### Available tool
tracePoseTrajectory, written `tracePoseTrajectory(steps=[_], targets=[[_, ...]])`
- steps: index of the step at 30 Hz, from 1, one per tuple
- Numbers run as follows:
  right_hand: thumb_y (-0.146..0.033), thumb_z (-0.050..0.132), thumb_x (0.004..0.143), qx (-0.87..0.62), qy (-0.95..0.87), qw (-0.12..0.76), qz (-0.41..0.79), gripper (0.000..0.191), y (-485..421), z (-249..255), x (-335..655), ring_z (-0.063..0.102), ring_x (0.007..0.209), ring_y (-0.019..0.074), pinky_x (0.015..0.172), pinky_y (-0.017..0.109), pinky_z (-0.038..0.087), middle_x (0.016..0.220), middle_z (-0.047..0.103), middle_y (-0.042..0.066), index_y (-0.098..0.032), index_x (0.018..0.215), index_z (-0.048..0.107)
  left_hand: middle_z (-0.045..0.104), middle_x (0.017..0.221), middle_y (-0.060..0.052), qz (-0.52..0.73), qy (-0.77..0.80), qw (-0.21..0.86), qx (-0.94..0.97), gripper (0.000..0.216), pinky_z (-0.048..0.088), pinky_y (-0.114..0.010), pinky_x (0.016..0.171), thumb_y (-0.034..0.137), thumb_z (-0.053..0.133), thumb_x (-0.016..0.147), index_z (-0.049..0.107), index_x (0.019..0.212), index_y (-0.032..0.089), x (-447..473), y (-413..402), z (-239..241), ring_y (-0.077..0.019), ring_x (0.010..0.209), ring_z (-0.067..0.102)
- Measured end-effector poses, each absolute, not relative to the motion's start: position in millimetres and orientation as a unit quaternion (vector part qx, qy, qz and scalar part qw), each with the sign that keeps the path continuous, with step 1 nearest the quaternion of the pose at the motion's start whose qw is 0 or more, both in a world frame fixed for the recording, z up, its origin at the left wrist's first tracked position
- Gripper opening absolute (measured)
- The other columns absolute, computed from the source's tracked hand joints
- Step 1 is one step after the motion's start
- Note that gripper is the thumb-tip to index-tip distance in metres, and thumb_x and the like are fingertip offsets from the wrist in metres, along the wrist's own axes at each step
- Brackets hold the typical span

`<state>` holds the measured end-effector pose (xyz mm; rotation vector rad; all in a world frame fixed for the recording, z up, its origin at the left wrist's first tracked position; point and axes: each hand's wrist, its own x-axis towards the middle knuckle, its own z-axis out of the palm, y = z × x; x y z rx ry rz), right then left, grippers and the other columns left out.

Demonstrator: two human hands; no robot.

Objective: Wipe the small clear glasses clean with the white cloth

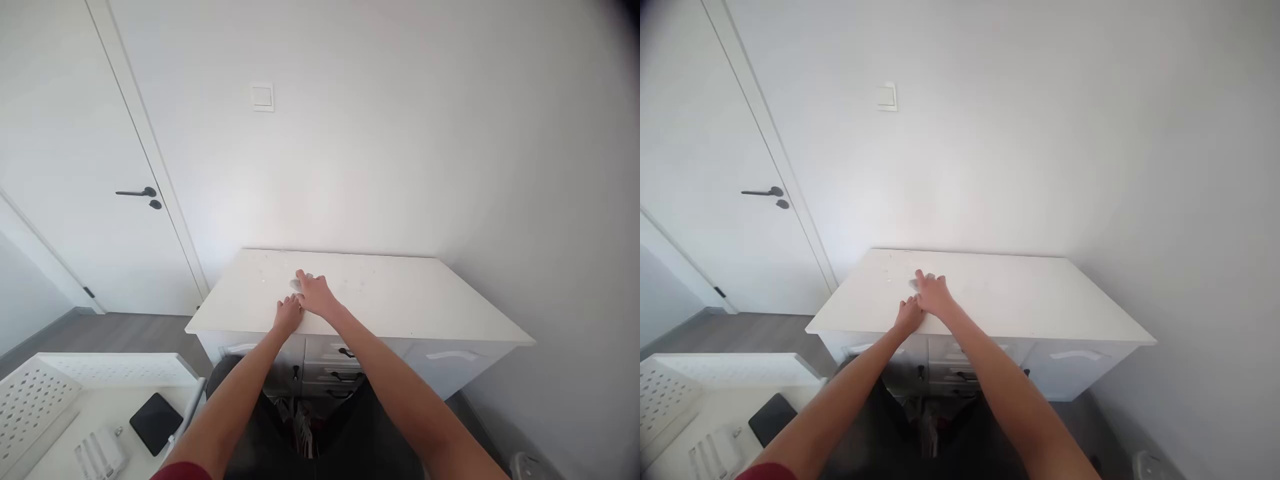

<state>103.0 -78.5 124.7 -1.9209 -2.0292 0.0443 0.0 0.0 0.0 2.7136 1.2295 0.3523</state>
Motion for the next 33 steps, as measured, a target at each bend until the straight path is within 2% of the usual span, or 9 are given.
tracePoseTrajectory(steps=[5, 10, 13, 16, 22, 25, 27, 29, 33], targets=[[-0.021, 0.059, 0.084, -0.668, -0.733, 0.065, 0.112, 0.059, -50, 144, 109, 0.063, 0.075, 0.026, 0.068, 0.032, 0.041, 0.084, 0.069, 0.006, -0.025, 0.141, 0.044, 0.065, 0.123, -0.009, 0.125, 0.413, 0.082, 0.898, 0.032, 0.051, -0.047, 0.096, 0.041, 0.06, 0.099, 0.064, 0.12, 0.017, 0, -1, 0, -0.0241, 0.109, 0.063], [-0.022, 0.061, 0.086, -0.643, -0.746, 0.029, 0.167, 0.053, -37, 152, 120, 0.066, 0.074, 0.0217, 0.059, 0.027, 0.04, 0.095, 0.071, 0.005, -0.033, 0.136, 0.05, 0.065, 0.122, -0.009, 0.13, 0.416, 0.079, 0.897, 0.031, 0.05, -0.049, 0.099, 0.04, 0.061, 0.099, 0.065, 0.117, 0.016, 0, -1, -1, -0.025, 0.113, 0.062], [-0.025, 0.053, 0.093, -0.644, -0.749, 0.044, 0.149, 0.038, -48, 144, 119, 0.065, 0.077, 0.0211, 0.06, 0.027, 0.04, 0.099, 0.07, 0.006, -0.03, 0.131, 0.051, 0.064, 0.125, -0.009, 0.138, 0.413, 0.082, 0.896, 0.032, 0.05, -0.05, 0.1, 0.039, 0.061, 0.099, 0.064, 0.121, 0.017, 1, -3, -1, -0.0255, 0.114, 0.062], [-0.02, 0.047, 0.096, -0.654, -0.746, 0.069, 0.103, 0.03, -59, 131, 110, 0.063, 0.086, 0.0228, 0.066, 0.029, 0.04, 0.097, 0.069, 0.008, -0.026, 0.125, 0.051, 0.063, 0.128, -0.009, 0.146, 0.411, 0.085, 0.896, 0.033, 0.051, -0.049, 0.098, 0.038, 0.061, 0.099, 0.062, 0.125, 0.018, 0, -4, 0, -0.0253, 0.113, 0.062], [-0.012, 0.043, 0.097, -0.656, -0.748, 0.093, 0.042, 0.037, -59, 120, 99, 0.057, 0.109, 0.0262, 0.079, 0.033, 0.039, 0.089, 0.07, 0.005, -0.026, 0.131, 0.048, 0.063, 0.128, -0.01, 0.154, 0.406, 0.09, 0.896, 0.035, 0.053, -0.048, 0.096, 0.038, 0.061, 0.099, 0.06, 0.128, 0.018, -2, -7, 4, -0.0249, 0.111, 0.063], [-0.018, 0.046, 0.1, -0.662, -0.744, 0.087, 0.035, 0.031, -56, 122, 98, 0.059, 0.104, 0.0259, 0.078, 0.034, 0.042, 0.09, 0.069, 0.006, -0.022, 0.13, 0.052, 0.062, 0.129, -0.01, 0.153, 0.407, 0.095, 0.895, 0.035, 0.052, -0.048, 0.097, 0.039, 0.06, 0.099, 0.061, 0.127, 0.018, -3, -8, 7, -0.0249, 0.112, 0.062], [-0.029, 0.05, 0.102, -0.666, -0.74, 0.081, 0.04, 0.026, -54, 124, 99, 0.062, 0.094, 0.0227, 0.079, 0.036, 0.047, 0.096, 0.067, 0.005, -0.02, 0.125, 0.057, 0.063, 0.128, -0.01, 0.15, 0.41, 0.1, 0.894, 0.035, 0.051, -0.048, 0.097, 0.04, 0.06, 0.099, 0.061, 0.127, 0.018, -3, -8, 8, -0.0249, 0.112, 0.062], [-0.039, 0.054, 0.102, -0.669, -0.738, 0.077, 0.048, 0.029, -53, 128, 100, 0.064, 0.086, 0.0189, 0.078, 0.036, 0.052, 0.101, 0.066, 0.004, -0.018, 0.12, 0.06, 0.063, 0.127, -0.009, 0.145, 0.413, 0.104, 0.893, 0.035, 0.051, -0.049, 0.097, 0.04, 0.06, 0.099, 0.061, 0.126, 0.018, -4, -8, 9, -0.0251, 0.112, 0.062], [-0.042, 0.057, 0.101, -0.672, -0.734, 0.081, 0.059, 0.029, -55, 131, 102, 0.064, 0.081, 0.0164, 0.075, 0.035, 0.055, 0.1, 0.066, 0.004, -0.017, 0.114, 0.063, 0.063, 0.127, -0.009, 0.142, 0.416, 0.11, 0.891, 0.035, 0.05, -0.049, 0.098, 0.041, 0.06, 0.099, 0.062, 0.125, 0.018, -3, -9, 9, -0.025, 0.112, 0.062]])
